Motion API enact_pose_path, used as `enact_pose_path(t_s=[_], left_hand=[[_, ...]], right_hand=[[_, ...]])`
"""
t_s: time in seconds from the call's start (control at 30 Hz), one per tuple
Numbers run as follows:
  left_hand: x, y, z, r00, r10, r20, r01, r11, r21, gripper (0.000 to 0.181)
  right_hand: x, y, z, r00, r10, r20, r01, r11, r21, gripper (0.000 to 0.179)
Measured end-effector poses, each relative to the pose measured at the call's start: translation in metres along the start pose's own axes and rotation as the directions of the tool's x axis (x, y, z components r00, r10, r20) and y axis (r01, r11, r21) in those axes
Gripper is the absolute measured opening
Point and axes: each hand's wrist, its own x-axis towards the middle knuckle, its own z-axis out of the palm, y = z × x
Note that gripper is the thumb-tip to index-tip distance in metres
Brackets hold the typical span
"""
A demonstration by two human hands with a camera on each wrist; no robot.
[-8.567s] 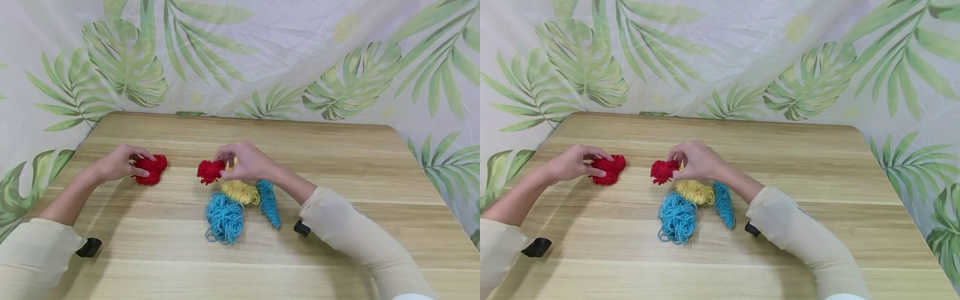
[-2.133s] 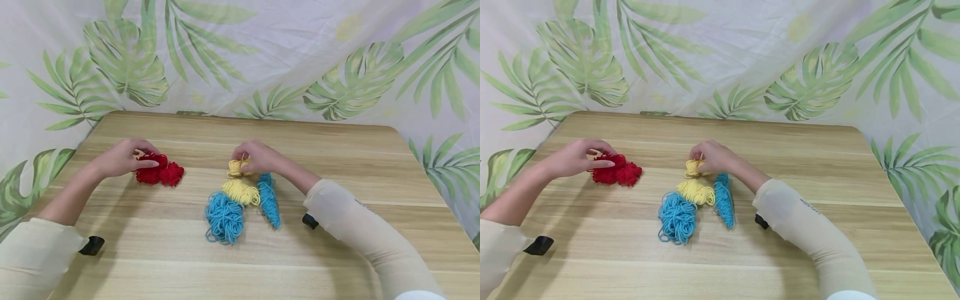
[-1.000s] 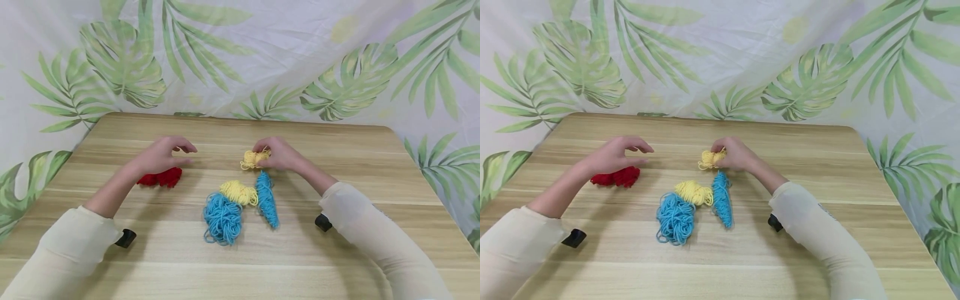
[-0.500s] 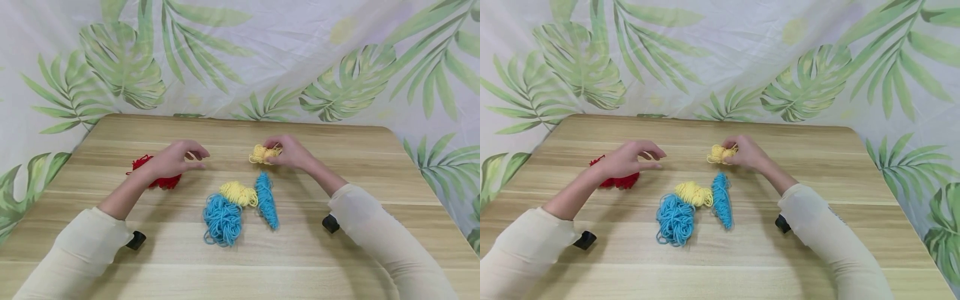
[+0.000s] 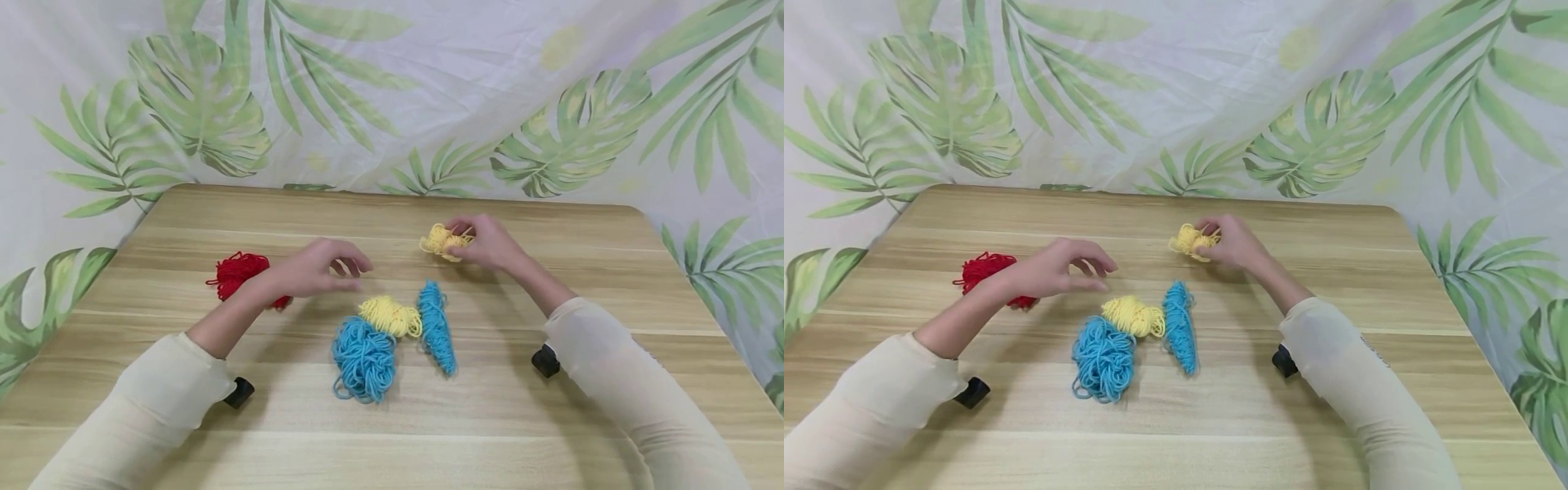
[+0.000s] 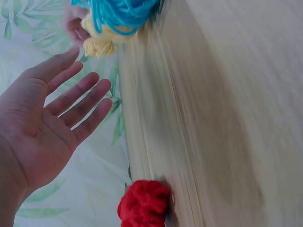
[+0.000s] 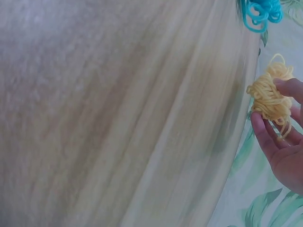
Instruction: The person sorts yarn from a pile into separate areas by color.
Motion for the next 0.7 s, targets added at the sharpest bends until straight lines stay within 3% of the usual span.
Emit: enact_pose_path(t_s=[0.3, 0.7], left_hand=[[0.009, 0.014, 0.01, 0.993, 0.043, 0.113, -0.043, 0.999, -0.009, 0.037], [0.017, 0.021, 0.02, 0.98, 0.055, 0.189, -0.055, 0.998, -0.004, 0.04]], right_hand=[[0.002, 0.008, -0.003, 0.999, 0.002, -0.038, -0.002, 1.0, -0.009, 0.046], [0.004, 0.017, -0.004, 0.996, -0.044, -0.076, 0.042, 0.999, -0.028, 0.052]])
